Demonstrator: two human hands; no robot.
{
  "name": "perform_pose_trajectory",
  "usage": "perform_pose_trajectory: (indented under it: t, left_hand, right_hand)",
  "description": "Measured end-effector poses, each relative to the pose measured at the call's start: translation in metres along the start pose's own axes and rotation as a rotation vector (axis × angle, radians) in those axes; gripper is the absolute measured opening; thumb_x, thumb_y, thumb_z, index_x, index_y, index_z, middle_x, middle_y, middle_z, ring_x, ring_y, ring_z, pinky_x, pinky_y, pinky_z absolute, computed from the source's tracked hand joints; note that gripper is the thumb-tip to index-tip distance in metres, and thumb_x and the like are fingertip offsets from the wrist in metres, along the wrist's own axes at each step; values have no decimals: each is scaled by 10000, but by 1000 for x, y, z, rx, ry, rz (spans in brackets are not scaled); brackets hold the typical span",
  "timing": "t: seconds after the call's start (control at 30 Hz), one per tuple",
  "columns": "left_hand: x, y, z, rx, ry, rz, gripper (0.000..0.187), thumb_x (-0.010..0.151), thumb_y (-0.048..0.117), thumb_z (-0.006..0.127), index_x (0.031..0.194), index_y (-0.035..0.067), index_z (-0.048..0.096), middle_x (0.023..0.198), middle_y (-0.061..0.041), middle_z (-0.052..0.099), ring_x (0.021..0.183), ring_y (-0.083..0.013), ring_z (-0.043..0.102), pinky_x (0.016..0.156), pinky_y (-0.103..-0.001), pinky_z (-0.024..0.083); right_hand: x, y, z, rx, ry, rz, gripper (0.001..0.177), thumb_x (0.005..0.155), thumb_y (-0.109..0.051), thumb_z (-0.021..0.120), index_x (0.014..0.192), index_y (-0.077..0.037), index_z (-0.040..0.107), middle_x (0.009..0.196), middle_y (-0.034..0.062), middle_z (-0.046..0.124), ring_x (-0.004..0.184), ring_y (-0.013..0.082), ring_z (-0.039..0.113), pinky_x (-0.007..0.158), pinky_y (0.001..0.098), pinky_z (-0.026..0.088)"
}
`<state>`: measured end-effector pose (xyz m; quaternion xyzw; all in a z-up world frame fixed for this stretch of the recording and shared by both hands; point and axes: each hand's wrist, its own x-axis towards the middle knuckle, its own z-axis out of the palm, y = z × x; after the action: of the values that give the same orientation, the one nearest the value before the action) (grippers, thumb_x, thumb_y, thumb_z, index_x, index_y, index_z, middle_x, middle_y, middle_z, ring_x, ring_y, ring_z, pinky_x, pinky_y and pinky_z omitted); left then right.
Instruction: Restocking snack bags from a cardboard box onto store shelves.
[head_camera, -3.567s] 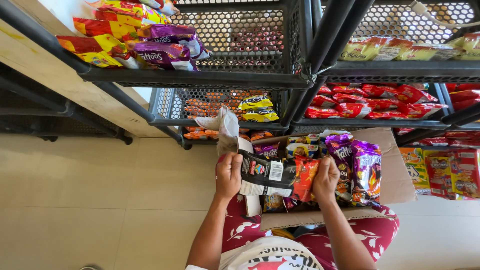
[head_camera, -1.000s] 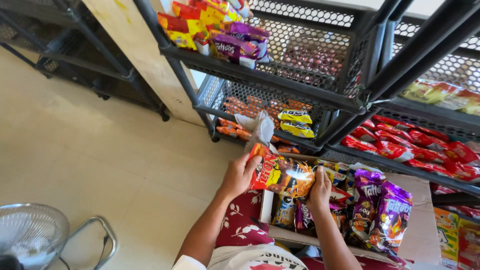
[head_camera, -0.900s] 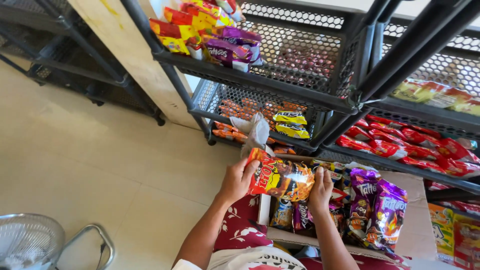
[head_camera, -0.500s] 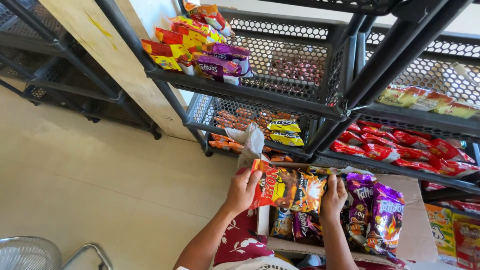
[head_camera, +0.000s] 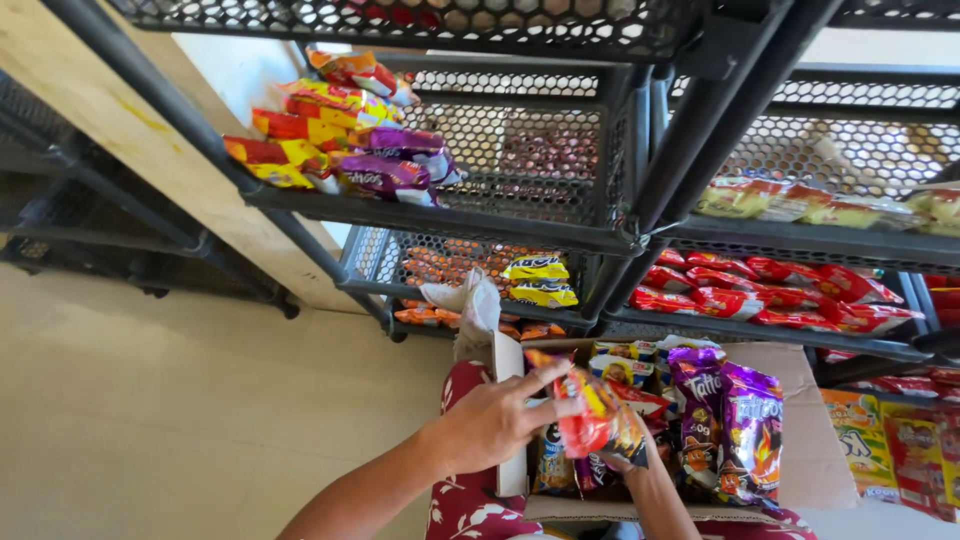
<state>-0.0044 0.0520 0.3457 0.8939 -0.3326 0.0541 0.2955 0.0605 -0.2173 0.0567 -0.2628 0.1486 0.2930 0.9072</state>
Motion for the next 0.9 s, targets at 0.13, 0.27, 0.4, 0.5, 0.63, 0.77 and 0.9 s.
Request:
perform_pose_trajectory:
  t: [0.13, 0.27, 0.4, 0.5, 0.63, 0.77, 0.9]
  left_hand:
    - [18, -10, 3, 83, -5, 122, 315, 874, 69, 720, 1180, 107, 657, 1228, -162, 625, 988, -320, 720, 772, -387, 626]
    - [31, -21, 4, 120, -57, 147, 294, 858, 37, 714, 1140, 116, 687, 1131, -148, 618, 915, -302, 726, 734, -383, 621]
    - [46, -16, -50, 113, -38, 126, 259, 841, 14, 732, 1076, 96, 660, 1088, -119, 616, 872, -287, 717, 705, -377, 606]
    - [55, -15, -107, 137, 239, 91, 284, 809, -33, 698, 1058, 90, 635, 1105, -98, 612, 949, -327, 705, 786, -405, 600]
    - [86, -41, -152, 263, 684, 36, 228, 910, -40, 628, 1119, 36, 578, 1218, -145, 633, 1097, -387, 695, 895, -455, 600]
    - [131, -92, -161, 228, 675, -140, 189, 980, 16, 619, 1163, -17, 587, 1041, -168, 698, 892, -397, 695, 717, -492, 549]
    - [170, -153, -167, 19, 660, -400, 120, 1021, 141, 601, 1045, 23, 607, 833, -153, 744, 789, -333, 759, 693, -457, 570]
  right_hand:
    - [-8, -4, 20, 21, -7, 38, 457, 1037, -134, 370, 1461, 9, 463, 1397, 200, 601, 1169, 287, 667, 1010, 452, 542]
    - [-14, -9, 24, -40, -28, 23, 454, 1039, -132, 400, 1456, 32, 473, 1360, 219, 631, 1141, 302, 679, 971, 465, 557]
    - [-13, -4, 3, 60, 41, 133, 388, 1054, -207, 417, 1348, 17, 538, 1200, 203, 676, 893, 235, 696, 759, 403, 593]
    - [-23, -10, 8, 20, -118, 161, 316, 1078, -274, 438, 1211, -16, 563, 1090, 194, 702, 637, 153, 590, 530, 324, 533]
    - [-35, -17, 36, -178, -10, 179, 323, 1042, -392, 414, 977, -108, 552, 1065, 188, 731, 462, 110, 442, 364, 287, 426]
    - [-36, -13, 35, -219, -34, 132, 337, 1060, -381, 402, 985, -96, 564, 1060, 210, 729, 486, 127, 518, 385, 304, 479]
    - [-42, -9, 29, -236, -49, 143, 348, 1054, -374, 388, 1000, -90, 583, 1059, 213, 734, 511, 152, 587, 422, 322, 535]
